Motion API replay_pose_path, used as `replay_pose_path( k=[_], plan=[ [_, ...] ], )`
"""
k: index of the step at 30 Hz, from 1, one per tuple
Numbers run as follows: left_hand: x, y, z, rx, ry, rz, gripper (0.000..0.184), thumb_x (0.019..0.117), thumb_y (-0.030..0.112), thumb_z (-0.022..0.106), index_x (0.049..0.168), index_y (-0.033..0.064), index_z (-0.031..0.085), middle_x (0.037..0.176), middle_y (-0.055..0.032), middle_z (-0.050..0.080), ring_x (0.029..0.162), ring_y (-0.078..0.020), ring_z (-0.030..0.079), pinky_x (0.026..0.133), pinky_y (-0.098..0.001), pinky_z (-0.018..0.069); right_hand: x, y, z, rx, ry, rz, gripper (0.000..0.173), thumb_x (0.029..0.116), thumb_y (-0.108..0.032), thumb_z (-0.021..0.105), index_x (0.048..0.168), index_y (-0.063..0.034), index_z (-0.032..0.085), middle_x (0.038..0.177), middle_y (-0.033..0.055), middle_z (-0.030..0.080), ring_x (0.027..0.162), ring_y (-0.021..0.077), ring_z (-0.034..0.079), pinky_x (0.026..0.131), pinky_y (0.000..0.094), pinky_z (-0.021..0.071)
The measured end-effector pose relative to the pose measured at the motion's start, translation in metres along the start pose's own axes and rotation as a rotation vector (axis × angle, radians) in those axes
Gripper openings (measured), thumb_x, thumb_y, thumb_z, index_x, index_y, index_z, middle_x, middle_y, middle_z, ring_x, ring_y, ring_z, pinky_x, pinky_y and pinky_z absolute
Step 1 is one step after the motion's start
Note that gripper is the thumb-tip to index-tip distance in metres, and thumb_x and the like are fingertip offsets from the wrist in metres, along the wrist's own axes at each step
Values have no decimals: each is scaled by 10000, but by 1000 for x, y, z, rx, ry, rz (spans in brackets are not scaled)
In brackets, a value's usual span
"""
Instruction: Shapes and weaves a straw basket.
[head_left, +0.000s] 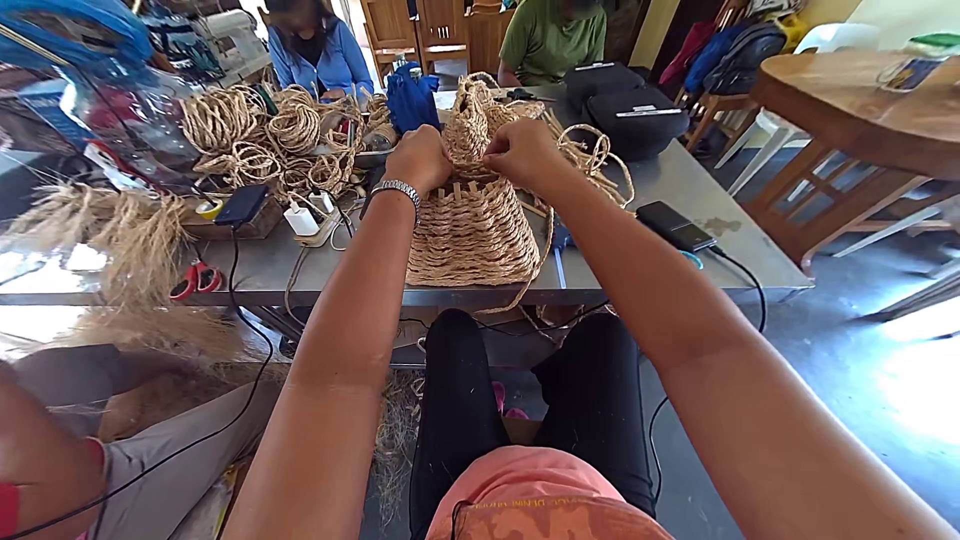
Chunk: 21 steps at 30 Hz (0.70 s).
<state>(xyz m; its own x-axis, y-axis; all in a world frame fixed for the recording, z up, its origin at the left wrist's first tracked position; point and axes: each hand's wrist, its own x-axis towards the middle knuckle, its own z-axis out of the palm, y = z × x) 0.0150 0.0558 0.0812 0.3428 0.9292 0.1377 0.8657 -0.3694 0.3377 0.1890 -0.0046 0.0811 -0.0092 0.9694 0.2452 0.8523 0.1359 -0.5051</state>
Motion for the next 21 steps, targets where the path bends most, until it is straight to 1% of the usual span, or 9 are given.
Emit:
replay_pose_path(
  k=[2,5,8,12,14,16,19,21],
  plan=[
    [-1,0,-4,21,-24,16,263,945,224,686,1124,35,725,1196,-224,674,1168,-415,625,947,-679,477,0,-2,-2,-46,-13,0,229,981,-194,669,1127,-34,742,1136,162,719,1108,298,668,995,519,498],
    [0,-6,-11,-13,-67,75,263,985,232,654,1107,11,726,1164,-221,679,1140,-382,635,977,-622,469,-1,-2,-2,-63,-11,6,237,975,-200,679,1117,-22,744,1161,177,707,1143,315,651,1021,526,481],
    [1,-14,-12,-105,-68,112,278,979,273,685,1055,10,733,1099,-202,692,1065,-339,651,954,-581,477,-3,-5,-4,-101,-13,24,241,973,-206,676,1107,-18,747,1176,189,698,1167,334,638,1028,541,475],
    [-3,-21,-9,-186,-35,123,297,975,297,700,1069,16,725,1060,-171,702,1015,-295,661,936,-541,491,-7,-14,-7,-221,8,21,256,967,-217,681,1082,5,738,1168,225,694,1178,380,633,1019,565,478],
    [-6,-25,-5,-251,-14,128,292,968,304,714,1056,26,725,1031,-144,705,973,-252,662,911,-501,501,-7,-15,-8,-252,2,18,266,969,-216,680,1092,15,729,1190,239,683,1200,399,619,1030,573,472],
    [-8,-28,-1,-336,3,124,299,956,321,731,1047,36,721,1010,-118,699,942,-211,652,892,-465,504,-4,-14,-9,-257,2,35,288,951,-235,703,1078,23,727,1187,256,677,1192,419,622,1009,600,485],
    [-8,-30,5,-405,31,121,298,946,314,743,1041,32,715,997,-107,696,925,-192,647,877,-446,509,1,-9,-12,-245,-8,67,370,918,-299,756,1072,36,732,1198,277,668,1190,441,616,1000,628,479],
    [-8,-29,6,-412,35,119,286,946,299,742,1040,30,717,1000,-104,698,921,-191,650,879,-443,512,5,-5,-14,-241,-13,82,417,889,-345,787,1057,34,735,1155,277,677,1136,440,640,956,648,496]
  ],
)
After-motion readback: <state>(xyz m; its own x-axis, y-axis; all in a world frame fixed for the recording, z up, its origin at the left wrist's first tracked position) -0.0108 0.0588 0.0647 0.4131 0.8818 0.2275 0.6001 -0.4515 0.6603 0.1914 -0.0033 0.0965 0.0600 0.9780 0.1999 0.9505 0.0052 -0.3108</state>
